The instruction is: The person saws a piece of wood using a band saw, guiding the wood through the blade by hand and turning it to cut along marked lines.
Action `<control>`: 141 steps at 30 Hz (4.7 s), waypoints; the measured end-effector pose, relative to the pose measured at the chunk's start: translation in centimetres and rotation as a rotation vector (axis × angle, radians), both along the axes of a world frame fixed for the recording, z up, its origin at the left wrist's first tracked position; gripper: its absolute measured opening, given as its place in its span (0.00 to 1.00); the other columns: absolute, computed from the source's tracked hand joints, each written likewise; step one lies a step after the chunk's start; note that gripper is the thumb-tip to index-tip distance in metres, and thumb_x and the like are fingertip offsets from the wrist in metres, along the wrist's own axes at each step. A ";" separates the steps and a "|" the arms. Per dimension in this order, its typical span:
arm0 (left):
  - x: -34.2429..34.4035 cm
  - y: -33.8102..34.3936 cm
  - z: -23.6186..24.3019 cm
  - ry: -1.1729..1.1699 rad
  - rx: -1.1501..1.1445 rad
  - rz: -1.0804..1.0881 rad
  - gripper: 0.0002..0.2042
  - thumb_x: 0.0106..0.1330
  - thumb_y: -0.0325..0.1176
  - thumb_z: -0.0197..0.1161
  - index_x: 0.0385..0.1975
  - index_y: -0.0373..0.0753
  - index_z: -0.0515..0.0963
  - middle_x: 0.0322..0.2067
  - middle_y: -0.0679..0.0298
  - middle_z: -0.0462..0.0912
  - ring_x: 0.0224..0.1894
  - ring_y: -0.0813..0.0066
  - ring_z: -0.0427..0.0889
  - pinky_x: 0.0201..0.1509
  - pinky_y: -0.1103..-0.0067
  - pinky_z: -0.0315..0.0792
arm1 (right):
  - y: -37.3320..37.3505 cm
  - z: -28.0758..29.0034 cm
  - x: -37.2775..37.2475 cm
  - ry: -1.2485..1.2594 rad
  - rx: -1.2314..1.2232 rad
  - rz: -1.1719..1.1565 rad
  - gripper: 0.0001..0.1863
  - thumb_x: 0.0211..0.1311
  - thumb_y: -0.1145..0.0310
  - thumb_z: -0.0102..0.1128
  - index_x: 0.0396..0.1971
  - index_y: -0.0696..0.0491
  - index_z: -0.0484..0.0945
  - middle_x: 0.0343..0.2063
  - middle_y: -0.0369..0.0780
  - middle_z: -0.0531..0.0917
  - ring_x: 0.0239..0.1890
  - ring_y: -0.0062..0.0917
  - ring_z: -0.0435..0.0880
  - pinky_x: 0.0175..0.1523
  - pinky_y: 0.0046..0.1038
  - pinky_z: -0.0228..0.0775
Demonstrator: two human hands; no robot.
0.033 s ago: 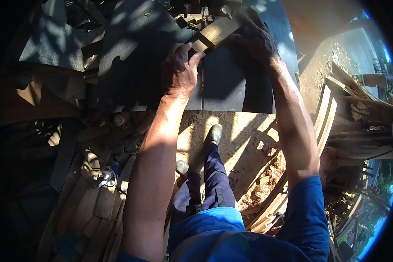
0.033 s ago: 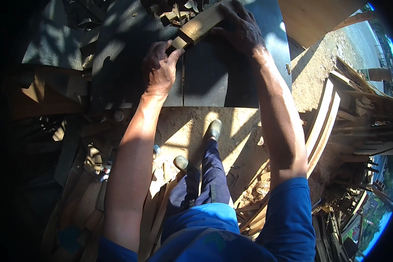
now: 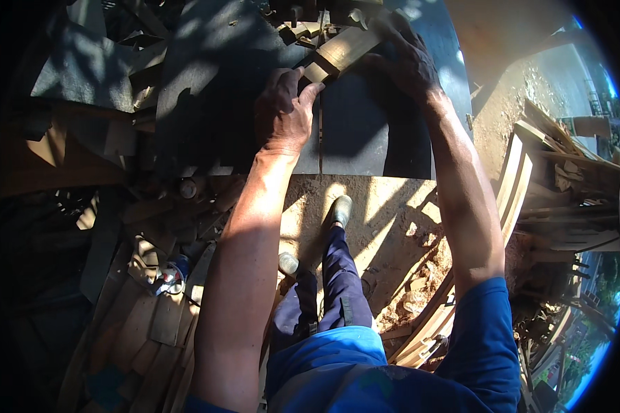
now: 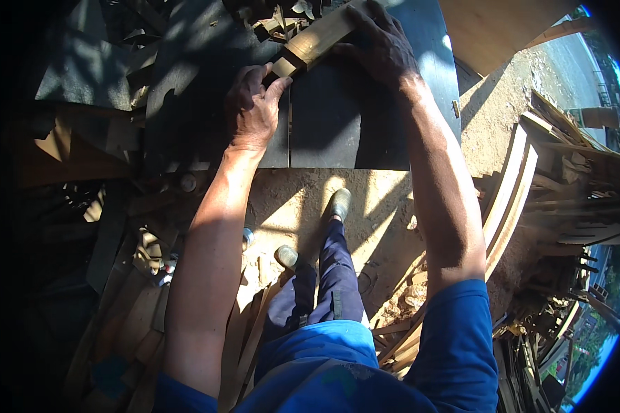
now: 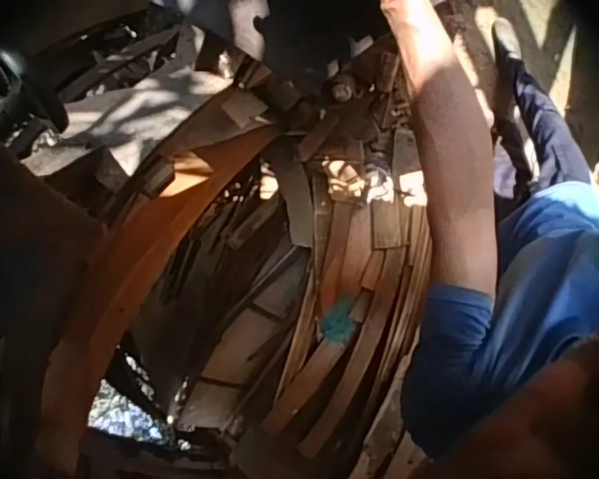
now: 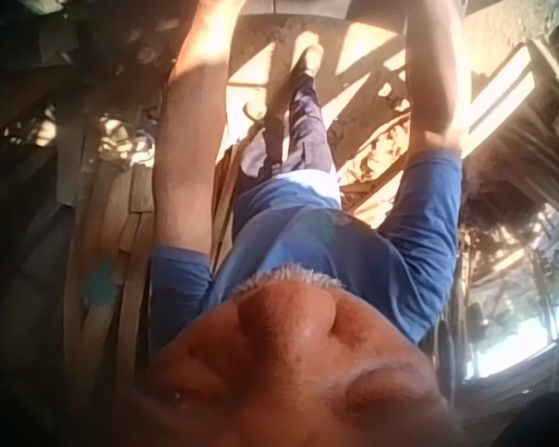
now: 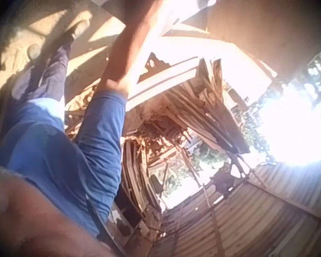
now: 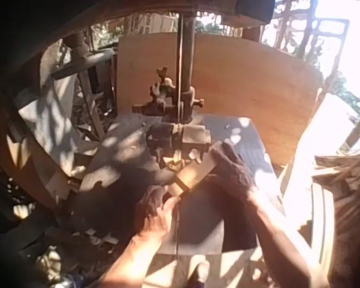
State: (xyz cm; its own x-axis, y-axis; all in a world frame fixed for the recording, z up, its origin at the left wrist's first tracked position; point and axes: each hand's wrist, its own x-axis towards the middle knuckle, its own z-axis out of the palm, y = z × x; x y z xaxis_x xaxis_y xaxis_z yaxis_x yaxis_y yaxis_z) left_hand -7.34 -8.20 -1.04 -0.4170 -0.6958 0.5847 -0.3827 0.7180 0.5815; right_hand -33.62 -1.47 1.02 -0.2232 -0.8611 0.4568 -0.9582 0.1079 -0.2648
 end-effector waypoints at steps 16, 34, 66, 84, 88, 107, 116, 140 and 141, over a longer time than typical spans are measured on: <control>-0.4 0.1 -0.2 -0.032 0.025 0.000 0.19 0.65 0.39 0.71 0.46 0.30 0.81 0.39 0.50 0.84 0.41 0.51 0.86 0.45 0.67 0.80 | 0.1 -0.2 -0.5 0.010 0.017 -0.036 0.40 0.60 0.42 0.70 0.70 0.40 0.70 0.75 0.49 0.62 0.75 0.49 0.60 0.76 0.45 0.57; -0.5 0.0 0.1 -0.065 0.005 0.006 0.19 0.67 0.40 0.70 0.47 0.30 0.81 0.41 0.48 0.84 0.42 0.51 0.86 0.45 0.66 0.80 | -0.2 -0.4 -1.0 0.030 -0.026 -0.010 0.38 0.57 0.48 0.74 0.68 0.40 0.74 0.74 0.47 0.63 0.75 0.45 0.62 0.76 0.42 0.59; 0.1 0.3 0.4 -0.081 -0.022 -0.011 0.16 0.66 0.37 0.70 0.46 0.31 0.80 0.40 0.49 0.84 0.42 0.51 0.85 0.45 0.65 0.79 | 0.7 0.0 0.3 -0.014 -0.009 -0.038 0.40 0.54 0.41 0.73 0.68 0.37 0.74 0.75 0.49 0.61 0.74 0.51 0.61 0.75 0.47 0.61; 13.4 0.1 4.7 -0.215 0.200 -0.312 0.16 0.66 0.25 0.68 0.52 0.30 0.77 0.48 0.51 0.80 0.49 0.54 0.82 0.52 0.70 0.77 | 14.7 1.9 11.1 -0.157 0.071 0.178 0.27 0.62 0.66 0.69 0.60 0.52 0.76 0.54 0.45 0.81 0.61 0.42 0.77 0.64 0.38 0.71; 15.9 0.0 5.4 -0.010 0.897 -0.271 0.17 0.81 0.43 0.54 0.50 0.33 0.79 0.40 0.65 0.84 0.43 0.81 0.81 0.49 0.80 0.75 | 15.4 3.9 12.3 -0.903 0.246 0.215 0.16 0.78 0.61 0.55 0.48 0.59 0.81 0.31 0.46 0.88 0.32 0.36 0.89 0.43 0.33 0.81; 17.3 1.8 6.0 -0.004 0.699 -0.117 0.21 0.74 0.43 0.63 0.56 0.33 0.74 0.45 0.59 0.79 0.45 0.73 0.79 0.50 0.75 0.74 | 16.8 3.2 18.2 -0.569 0.060 0.175 0.17 0.66 0.69 0.69 0.55 0.48 0.84 0.41 0.43 0.86 0.43 0.37 0.86 0.48 0.34 0.80; 11.9 -2.0 -0.4 -0.186 -0.079 0.052 0.30 0.71 0.46 0.65 0.65 0.30 0.70 0.63 0.43 0.73 0.65 0.42 0.71 0.69 0.56 0.65 | 11.7 0.8 16.4 -0.222 -0.115 0.111 0.19 0.56 0.71 0.74 0.49 0.52 0.82 0.45 0.42 0.84 0.49 0.40 0.82 0.56 0.38 0.76; 2.9 -10.0 0.3 -0.265 0.021 0.321 0.36 0.70 0.62 0.58 0.67 0.39 0.69 0.63 0.52 0.77 0.70 0.57 0.70 0.73 0.46 0.55 | 5.1 0.2 16.3 -0.371 -0.205 -0.058 0.18 0.57 0.66 0.75 0.47 0.53 0.83 0.40 0.44 0.85 0.44 0.40 0.85 0.48 0.36 0.81; 2.8 -9.9 0.4 -0.264 -0.003 0.325 0.36 0.70 0.62 0.58 0.66 0.38 0.70 0.61 0.52 0.78 0.68 0.56 0.72 0.72 0.48 0.57 | 5.0 0.2 16.4 -0.376 -0.193 -0.088 0.18 0.57 0.66 0.75 0.46 0.54 0.83 0.40 0.45 0.85 0.44 0.41 0.86 0.48 0.37 0.81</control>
State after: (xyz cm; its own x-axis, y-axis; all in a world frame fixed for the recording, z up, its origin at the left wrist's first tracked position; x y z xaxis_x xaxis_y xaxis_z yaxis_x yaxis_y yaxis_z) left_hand -4.59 -18.14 -0.69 -0.3122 -0.8145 0.4889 -0.7253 0.5368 0.4311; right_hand -17.27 3.48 1.26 -0.4737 -0.7379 0.4807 -0.7807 0.0992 -0.6170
